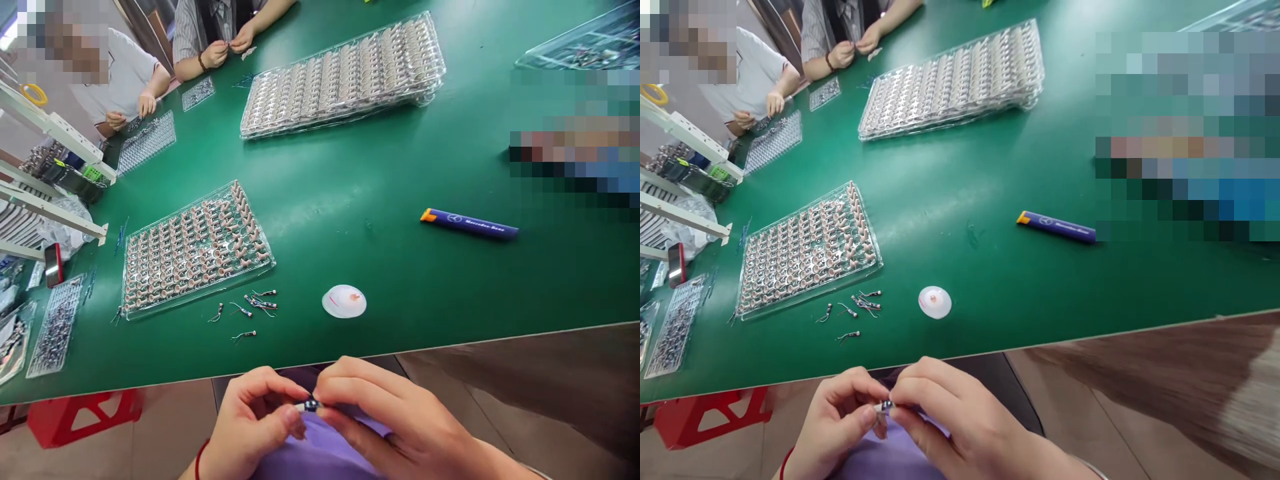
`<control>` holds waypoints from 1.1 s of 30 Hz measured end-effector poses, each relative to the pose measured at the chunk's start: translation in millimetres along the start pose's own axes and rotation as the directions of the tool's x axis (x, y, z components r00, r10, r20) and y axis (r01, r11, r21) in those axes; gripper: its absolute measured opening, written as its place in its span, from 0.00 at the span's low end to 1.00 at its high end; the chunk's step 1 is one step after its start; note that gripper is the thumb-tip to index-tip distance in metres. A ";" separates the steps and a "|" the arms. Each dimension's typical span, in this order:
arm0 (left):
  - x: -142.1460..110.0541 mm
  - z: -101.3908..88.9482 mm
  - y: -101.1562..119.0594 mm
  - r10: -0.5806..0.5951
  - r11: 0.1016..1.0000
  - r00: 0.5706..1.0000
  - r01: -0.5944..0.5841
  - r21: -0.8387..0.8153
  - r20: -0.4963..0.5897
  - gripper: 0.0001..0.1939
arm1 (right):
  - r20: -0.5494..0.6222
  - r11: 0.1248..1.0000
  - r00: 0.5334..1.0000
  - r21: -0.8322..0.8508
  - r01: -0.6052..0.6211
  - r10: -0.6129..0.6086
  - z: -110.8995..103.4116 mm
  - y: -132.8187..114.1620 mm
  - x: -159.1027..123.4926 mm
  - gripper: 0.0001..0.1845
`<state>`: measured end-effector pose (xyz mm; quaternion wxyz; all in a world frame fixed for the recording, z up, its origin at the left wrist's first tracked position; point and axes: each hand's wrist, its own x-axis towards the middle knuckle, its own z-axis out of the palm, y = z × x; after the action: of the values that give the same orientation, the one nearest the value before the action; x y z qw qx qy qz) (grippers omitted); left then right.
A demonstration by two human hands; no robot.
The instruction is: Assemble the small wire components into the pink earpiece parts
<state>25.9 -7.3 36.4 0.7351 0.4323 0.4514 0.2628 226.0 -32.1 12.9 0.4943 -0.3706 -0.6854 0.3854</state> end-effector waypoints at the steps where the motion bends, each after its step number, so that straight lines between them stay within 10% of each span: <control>1: 0.4 1.3 1.6 -0.008 0.999 1.000 0.007 0.032 0.013 0.09 | 0.008 1.000 1.000 0.007 -0.006 0.006 -0.4 0.2 -0.1 0.07; 6: 3.5 7.9 6.6 0.147 0.933 0.989 -0.138 0.333 -0.003 0.04 | -0.014 1.000 0.999 -0.001 -0.029 0.029 -0.3 1.2 -0.8 0.09; 11: 3.2 15.7 10.9 0.518 0.619 0.853 -0.425 0.660 0.064 0.07 | -0.079 0.995 0.994 -0.057 -0.078 0.073 3.7 2.5 -0.7 0.09; 21: 0.3 19.0 9.1 0.726 0.238 0.648 -0.551 0.800 0.230 0.11 | -0.103 0.989 0.986 -0.058 -0.135 0.129 7.3 -4.0 5.6 0.09; 33: -0.3 17.7 5.7 0.729 0.241 0.648 -0.546 0.803 0.222 0.11 | -0.057 0.989 0.988 -0.036 -0.143 0.141 6.1 -1.1 2.4 0.09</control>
<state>41.6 -11.8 45.4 0.2229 0.8353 0.3707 0.3394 219.4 -31.4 13.5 0.4764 -0.4386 -0.6513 0.3956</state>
